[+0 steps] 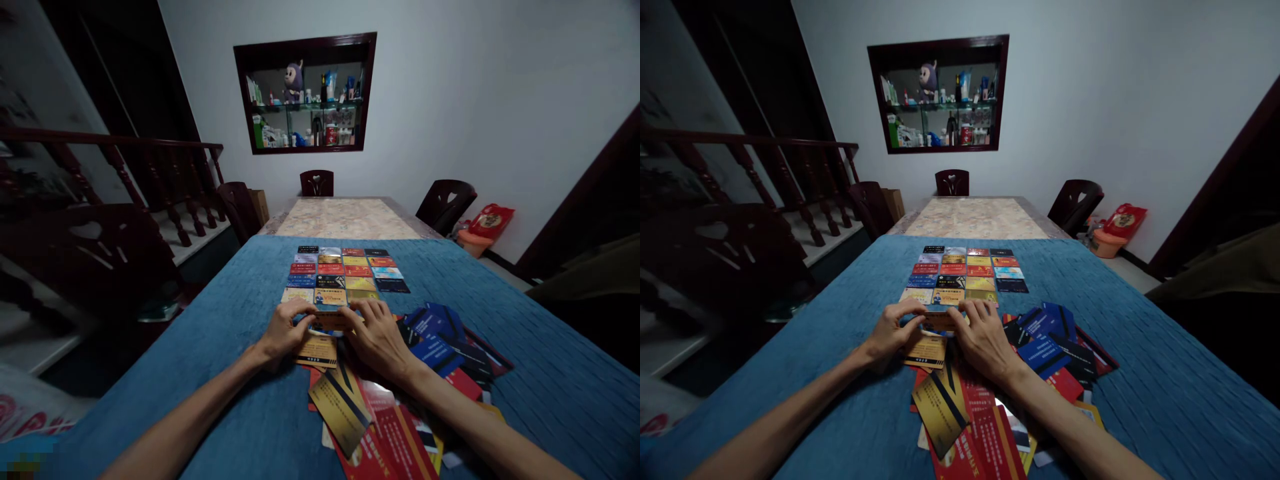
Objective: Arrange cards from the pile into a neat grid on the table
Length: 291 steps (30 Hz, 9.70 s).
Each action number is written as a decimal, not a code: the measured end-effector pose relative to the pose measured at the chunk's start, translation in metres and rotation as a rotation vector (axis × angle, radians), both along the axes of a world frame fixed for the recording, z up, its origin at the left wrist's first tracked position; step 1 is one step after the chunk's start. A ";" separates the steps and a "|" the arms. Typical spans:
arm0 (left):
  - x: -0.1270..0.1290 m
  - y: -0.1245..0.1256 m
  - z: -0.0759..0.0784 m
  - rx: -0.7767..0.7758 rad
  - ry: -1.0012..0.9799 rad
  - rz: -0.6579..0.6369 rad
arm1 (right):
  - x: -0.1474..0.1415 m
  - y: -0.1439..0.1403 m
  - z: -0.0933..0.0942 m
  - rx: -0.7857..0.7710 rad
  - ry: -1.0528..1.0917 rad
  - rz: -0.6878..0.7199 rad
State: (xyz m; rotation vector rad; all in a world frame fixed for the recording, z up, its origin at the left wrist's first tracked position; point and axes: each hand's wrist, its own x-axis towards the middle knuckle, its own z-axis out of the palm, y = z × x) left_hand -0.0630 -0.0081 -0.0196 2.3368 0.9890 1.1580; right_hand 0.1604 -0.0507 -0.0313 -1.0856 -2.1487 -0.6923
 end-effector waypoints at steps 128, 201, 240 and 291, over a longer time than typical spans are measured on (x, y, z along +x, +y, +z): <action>0.027 0.060 0.000 0.285 0.615 -0.050 | 0.035 0.065 0.030 -0.484 -0.005 0.169; 0.094 0.004 0.018 -0.672 -0.230 -0.457 | 0.063 -0.010 0.020 -0.262 0.231 0.321; 0.081 0.011 0.000 -0.177 0.006 -0.156 | 0.080 -0.001 0.006 -0.169 0.209 0.080; 0.066 0.020 0.001 0.199 0.205 -0.134 | 0.078 0.010 0.019 -0.230 0.018 -0.069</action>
